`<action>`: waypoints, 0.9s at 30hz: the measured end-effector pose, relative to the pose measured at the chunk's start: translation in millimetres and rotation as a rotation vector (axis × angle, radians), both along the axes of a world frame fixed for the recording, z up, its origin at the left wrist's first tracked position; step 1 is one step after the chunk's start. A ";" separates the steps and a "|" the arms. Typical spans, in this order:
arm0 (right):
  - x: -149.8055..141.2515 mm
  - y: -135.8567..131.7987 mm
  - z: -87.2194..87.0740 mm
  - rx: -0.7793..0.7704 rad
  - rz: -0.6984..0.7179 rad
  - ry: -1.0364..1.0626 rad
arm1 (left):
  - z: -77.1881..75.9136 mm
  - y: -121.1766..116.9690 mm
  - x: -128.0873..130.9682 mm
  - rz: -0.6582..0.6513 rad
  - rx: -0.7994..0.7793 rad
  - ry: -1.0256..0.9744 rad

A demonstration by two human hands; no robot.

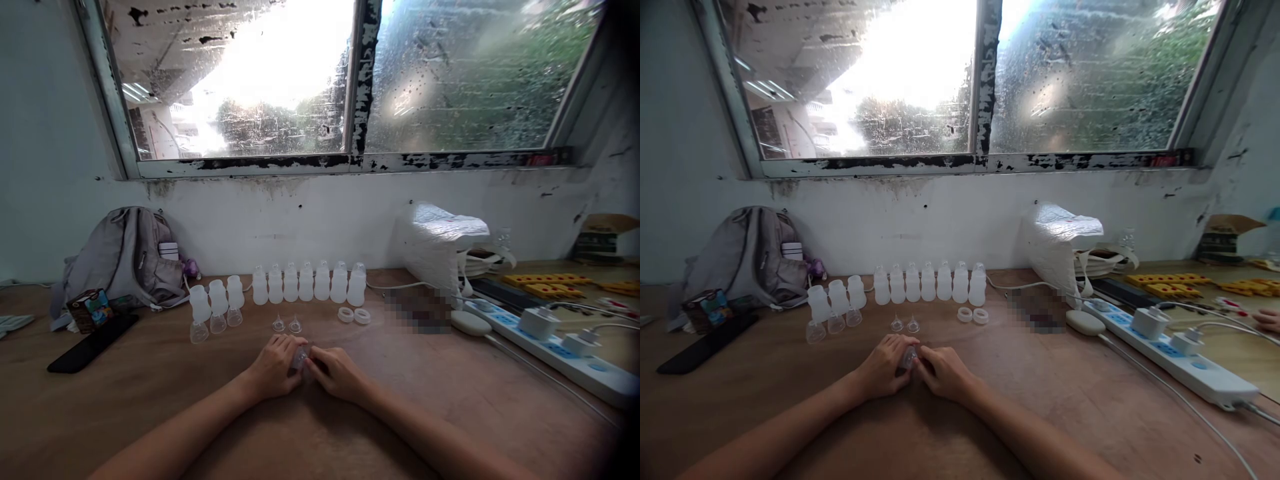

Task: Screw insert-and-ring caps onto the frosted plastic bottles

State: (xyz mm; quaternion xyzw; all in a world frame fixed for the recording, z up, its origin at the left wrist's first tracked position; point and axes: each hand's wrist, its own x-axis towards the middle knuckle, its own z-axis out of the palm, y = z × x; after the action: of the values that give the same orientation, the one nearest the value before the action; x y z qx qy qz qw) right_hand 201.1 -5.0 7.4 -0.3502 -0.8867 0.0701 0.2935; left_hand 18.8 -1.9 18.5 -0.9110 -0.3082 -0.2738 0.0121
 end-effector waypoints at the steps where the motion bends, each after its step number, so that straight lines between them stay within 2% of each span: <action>1: -0.2 0.1 -0.5 0.003 0.001 -0.010 | 0.6 0.2 -0.5 0.000 0.009 0.009; 4: -0.3 0.1 -1.3 0.010 -0.016 -0.005 | 10.7 4.5 -7.6 -0.032 0.052 0.073; 7: 0.0 1.0 -2.0 0.011 -0.059 0.022 | 35.4 20.1 -27.8 -0.090 0.059 0.156; 8: 0.1 1.5 -2.3 0.011 -0.072 0.031 | 45.8 28.5 -37.4 -0.061 0.054 0.156; 10: 0.1 2.4 -2.8 0.010 -0.084 0.039 | 66.6 49.4 -57.9 0.134 0.091 0.079; 13: -0.3 2.9 -3.1 0.008 -0.083 0.043 | 87.5 84.1 -83.3 0.602 0.201 0.026; 15: -0.5 2.7 -2.8 0.011 -0.083 0.052 | 89.8 103.9 -92.1 0.833 0.249 0.078; 17: -0.7 2.5 -2.4 0.011 -0.083 0.064 | 84.1 118.2 -94.6 0.929 0.265 0.160; 20: -0.7 2.6 -1.9 0.002 -0.076 0.066 | 71.3 128.6 -92.7 0.942 0.258 0.239; 22: -0.6 2.8 -1.5 -0.005 -0.073 0.072 | 68.5 128.2 -91.3 0.921 0.260 0.214; 24: -0.4 3.0 -0.5 -0.021 -0.072 0.096 | 73.7 121.4 -90.1 0.893 0.289 0.129; 27: -0.4 3.4 3.1 -0.071 -0.088 0.180 | 90.9 98.0 -85.2 0.804 0.295 -0.062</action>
State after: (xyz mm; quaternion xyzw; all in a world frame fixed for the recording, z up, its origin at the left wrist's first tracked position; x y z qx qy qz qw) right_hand 200.6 -1.6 10.5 -0.3912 -0.8376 0.1197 0.3621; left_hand -66.4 96.1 109.4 -0.6983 -0.5963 -0.3159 0.2387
